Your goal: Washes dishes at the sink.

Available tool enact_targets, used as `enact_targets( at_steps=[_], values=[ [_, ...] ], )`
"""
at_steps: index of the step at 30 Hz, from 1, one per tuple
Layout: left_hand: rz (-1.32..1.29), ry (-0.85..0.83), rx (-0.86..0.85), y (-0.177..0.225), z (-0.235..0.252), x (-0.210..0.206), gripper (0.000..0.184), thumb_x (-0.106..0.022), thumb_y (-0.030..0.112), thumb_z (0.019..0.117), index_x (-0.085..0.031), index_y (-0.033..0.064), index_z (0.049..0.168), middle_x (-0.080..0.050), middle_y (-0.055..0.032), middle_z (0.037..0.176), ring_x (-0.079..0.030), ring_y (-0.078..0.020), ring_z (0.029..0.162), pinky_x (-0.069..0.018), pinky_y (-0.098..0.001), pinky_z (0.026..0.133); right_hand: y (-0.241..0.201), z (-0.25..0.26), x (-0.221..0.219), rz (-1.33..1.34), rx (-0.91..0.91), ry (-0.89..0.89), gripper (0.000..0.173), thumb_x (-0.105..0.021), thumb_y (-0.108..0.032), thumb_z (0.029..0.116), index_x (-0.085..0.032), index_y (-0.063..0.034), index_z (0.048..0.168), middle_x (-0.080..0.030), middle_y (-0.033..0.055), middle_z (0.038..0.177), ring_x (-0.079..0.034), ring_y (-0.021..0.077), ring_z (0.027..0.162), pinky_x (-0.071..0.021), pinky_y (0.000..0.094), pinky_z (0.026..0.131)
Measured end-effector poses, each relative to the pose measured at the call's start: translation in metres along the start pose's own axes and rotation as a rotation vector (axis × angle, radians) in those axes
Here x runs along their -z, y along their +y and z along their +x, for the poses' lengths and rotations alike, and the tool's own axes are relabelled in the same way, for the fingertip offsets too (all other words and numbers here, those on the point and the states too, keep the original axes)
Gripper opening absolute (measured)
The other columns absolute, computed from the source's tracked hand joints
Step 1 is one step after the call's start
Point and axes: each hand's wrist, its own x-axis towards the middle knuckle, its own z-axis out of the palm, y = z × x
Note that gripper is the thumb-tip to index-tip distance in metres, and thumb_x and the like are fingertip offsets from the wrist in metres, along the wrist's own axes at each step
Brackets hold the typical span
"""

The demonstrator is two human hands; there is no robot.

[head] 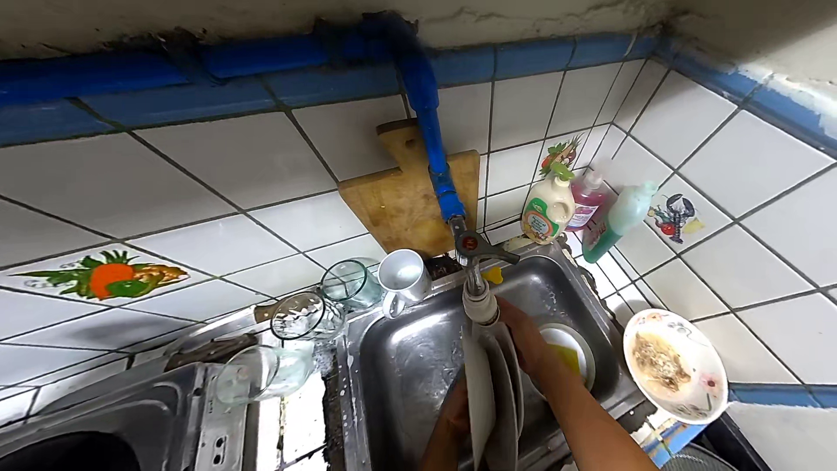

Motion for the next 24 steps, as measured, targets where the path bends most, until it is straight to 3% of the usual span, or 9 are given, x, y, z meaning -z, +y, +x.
enact_targets(
  at_steps=[3, 5, 8, 10, 13, 16, 18, 22, 24],
  values=[
    [0.084, 0.277, 0.014, 0.053, -0.06, -0.08, 0.031, -0.022, 0.008, 0.1111, -0.052, 0.0007, 0.112, -0.06, -0.0003, 0.08, -0.06, -0.0042, 0.07, -0.0537, -0.021, 0.069, 0.004, 0.011, -0.011, 0.004, 0.027, 0.053, 0.038, -0.033, -0.01, 0.1091, -0.054, 0.0077, 0.136, -0.058, 0.0148, 0.134, -0.056, 0.0089, 0.119, -0.0448, 0.0255, 0.103],
    [-0.064, 0.306, -0.004, 0.06, -0.071, -0.093, 0.032, -0.024, 0.011, 0.1099, -0.054, 0.0085, 0.096, -0.064, 0.0032, 0.069, -0.062, -0.0014, 0.061, -0.0541, -0.018, 0.06, 0.012, 0.014, -0.023, 0.003, 0.09, 0.103, 0.036, -0.034, -0.007, 0.1083, -0.058, 0.0108, 0.128, -0.062, 0.0147, 0.123, -0.058, 0.0067, 0.112, -0.0454, 0.0227, 0.101],
    [-0.312, -0.205, -0.08, 0.02, -0.024, 0.0, 0.039, -0.028, 0.02, 0.1088, -0.064, 0.0104, 0.097, -0.075, -0.0041, 0.084, -0.073, -0.0104, 0.077, -0.0612, -0.0279, 0.07, 0.021, 0.007, -0.029, 0.09, 0.077, 0.135, 0.037, -0.028, -0.011, 0.1103, -0.055, 0.0084, 0.127, -0.064, 0.0081, 0.111, -0.059, 0.001, 0.103, -0.0486, 0.0187, 0.094],
    [-0.209, 0.001, -0.143, 0.008, -0.015, 0.011, 0.04, -0.028, 0.014, 0.1054, -0.064, 0.017, 0.087, -0.074, 0.0006, 0.075, -0.071, -0.0056, 0.069, -0.0601, -0.024, 0.061, 0.024, 0.0, -0.02, 0.15, -0.013, 0.017, 0.037, -0.03, -0.018, 0.1101, -0.046, 0.0012, 0.138, -0.062, 0.0033, 0.115, -0.06, 0.0005, 0.104, -0.0511, 0.0201, 0.092],
    [-0.186, 0.129, -0.128, 0.009, -0.005, 0.015, 0.029, -0.037, 0.007, 0.0992, -0.065, 0.0133, 0.091, -0.074, -0.0028, 0.076, -0.072, -0.0094, 0.068, -0.0608, -0.0273, 0.06, 0.013, -0.003, 0.005, 0.104, -0.098, -0.237, 0.06, -0.054, -0.003, 0.0893, -0.036, -0.005, 0.147, -0.061, -0.0012, 0.126, -0.061, 0.0004, 0.109, -0.0528, 0.0222, 0.092],
    [-0.191, 0.136, -0.095, 0.006, 0.006, 0.022, 0.022, -0.041, 0.008, 0.0989, -0.063, 0.0092, 0.1, -0.075, -0.0064, 0.08, -0.073, -0.0134, 0.07, -0.0624, -0.0311, 0.062, 0.001, 0.001, 0.03, -0.106, -0.116, -0.488, 0.107, -0.07, -0.001, 0.0762, -0.007, -0.008, 0.162, -0.037, 0.0074, 0.159, -0.045, 0.0051, 0.138, -0.0435, 0.026, 0.111],
    [-0.167, 0.156, -0.073, 0.006, 0.008, 0.019, 0.023, -0.039, 0.01, 0.1024, -0.062, 0.0092, 0.102, -0.075, -0.0063, 0.081, -0.073, -0.0136, 0.071, -0.0624, -0.0312, 0.062, -0.006, 0.001, 0.036, -0.199, -0.122, -0.517, 0.116, -0.073, 0.001, 0.0751, 0.002, -0.0108, 0.164, -0.025, 0.0124, 0.166, -0.039, 0.0091, 0.145, -0.0401, 0.0287, 0.115],
    [-0.166, 0.089, -0.033, 0.014, 0.006, 0.019, 0.027, -0.038, 0.009, 0.1012, -0.066, 0.0099, 0.097, -0.076, -0.0068, 0.08, -0.074, -0.0142, 0.071, -0.0631, -0.0316, 0.062, -0.001, 0.005, 0.028, -0.298, -0.042, -0.331, 0.089, -0.061, 0.003, 0.0889, -0.013, -0.0041, 0.164, -0.028, 0.0159, 0.166, -0.038, 0.0138, 0.147, -0.0365, 0.0307, 0.118],
    [-0.123, 0.07, -0.05, 0.019, -0.002, 0.014, 0.031, -0.037, 0.007, 0.1001, -0.067, 0.0131, 0.091, -0.076, -0.0039, 0.078, -0.074, -0.0108, 0.069, -0.0624, -0.0281, 0.061, 0.007, 0.009, 0.017, -0.224, 0.006, -0.121, 0.063, -0.054, -0.001, 0.0985, -0.032, 0.0004, 0.157, -0.043, 0.0181, 0.157, -0.049, 0.0143, 0.137, -0.0424, 0.0306, 0.112]
  ],
)
